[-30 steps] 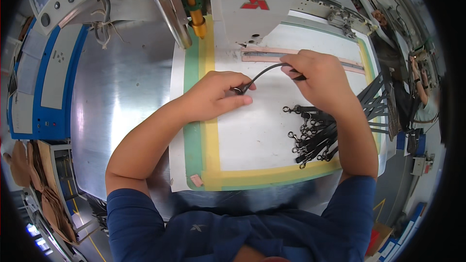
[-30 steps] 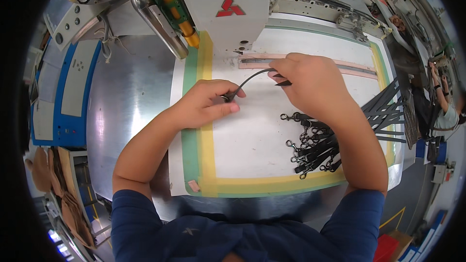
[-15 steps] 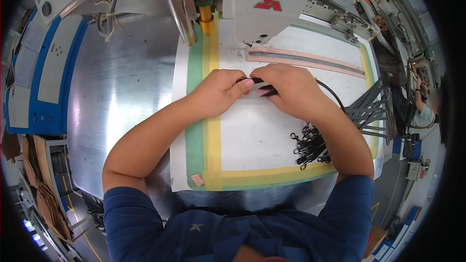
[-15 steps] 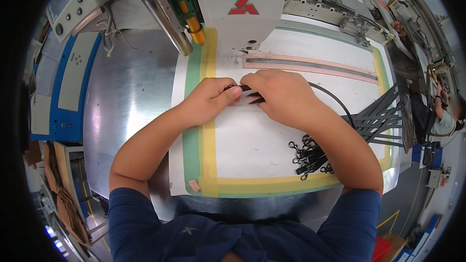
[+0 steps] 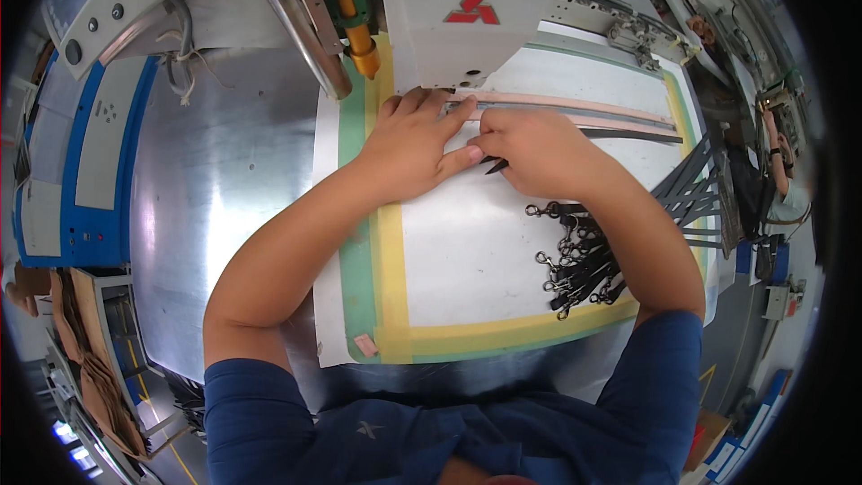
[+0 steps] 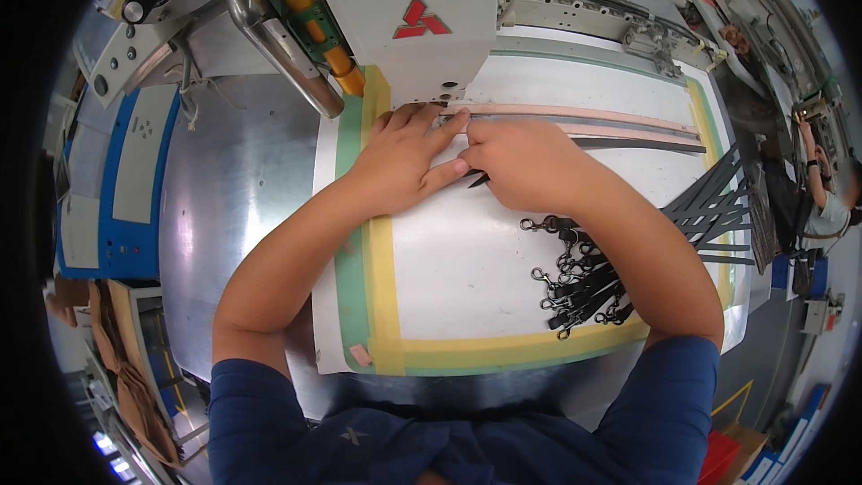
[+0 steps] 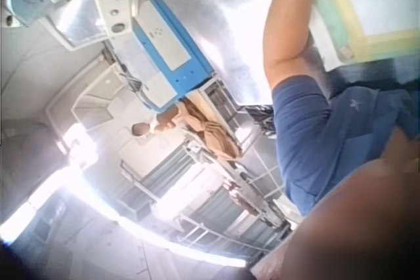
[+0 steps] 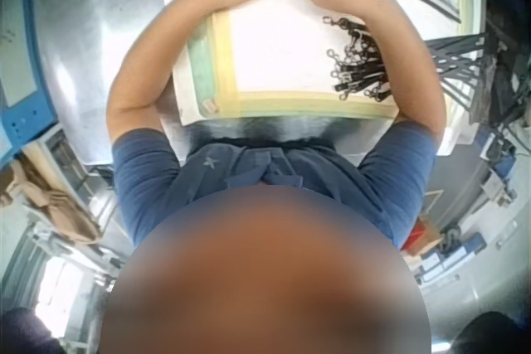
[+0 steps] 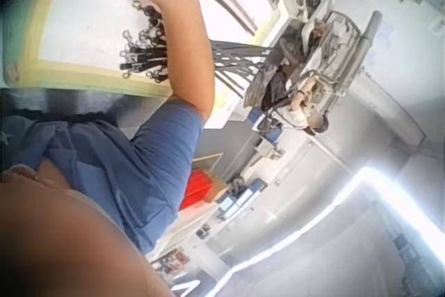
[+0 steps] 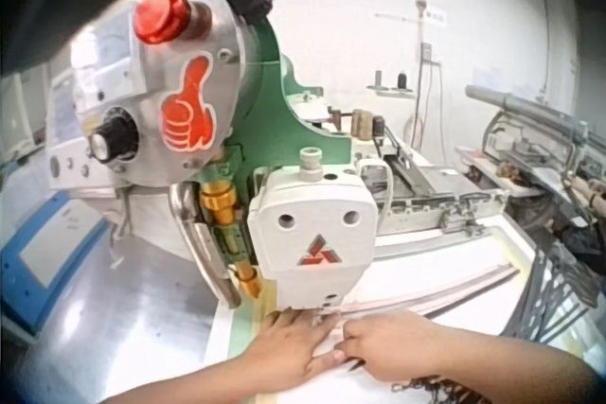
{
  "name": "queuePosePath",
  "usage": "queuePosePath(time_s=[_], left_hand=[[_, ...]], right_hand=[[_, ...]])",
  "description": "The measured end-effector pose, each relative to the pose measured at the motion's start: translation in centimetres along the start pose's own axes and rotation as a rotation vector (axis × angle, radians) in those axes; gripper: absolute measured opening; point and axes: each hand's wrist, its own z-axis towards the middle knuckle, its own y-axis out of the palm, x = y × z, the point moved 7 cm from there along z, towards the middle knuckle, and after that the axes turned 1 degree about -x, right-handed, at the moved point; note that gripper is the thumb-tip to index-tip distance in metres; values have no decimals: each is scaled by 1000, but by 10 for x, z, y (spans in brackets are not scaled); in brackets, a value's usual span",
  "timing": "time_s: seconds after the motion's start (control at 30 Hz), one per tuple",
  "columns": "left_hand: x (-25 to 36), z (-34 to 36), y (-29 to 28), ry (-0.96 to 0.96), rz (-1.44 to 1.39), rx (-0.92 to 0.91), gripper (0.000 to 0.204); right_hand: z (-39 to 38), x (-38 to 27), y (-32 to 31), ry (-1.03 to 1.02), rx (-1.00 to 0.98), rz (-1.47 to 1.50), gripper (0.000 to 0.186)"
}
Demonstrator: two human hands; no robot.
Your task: Positioning and stitching fabric or leather straps using an industrial pattern sewing machine.
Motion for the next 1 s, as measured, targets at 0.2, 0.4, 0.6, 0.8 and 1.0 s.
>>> queuePosePath(time_s=[0.2, 0.4, 0.6, 0.8, 1.0], left_hand=[[-17, -6, -13, -77, 63, -6, 71], [-20, 5, -16, -97, 43, 67, 46], [-18, 7, -10, 37, -7, 135, 28], [-19, 6, -7, 44, -2, 109, 35], [-15, 7, -8, 70, 52, 138, 40]], right_hand=[[12, 27, -7, 26, 21, 133, 35], [22, 58, 4, 140, 181, 164, 33], [20, 62, 12, 162, 233, 211, 31], [18, 59, 12, 92, 281, 161, 33], [22, 61, 17, 72, 281, 142, 33]])
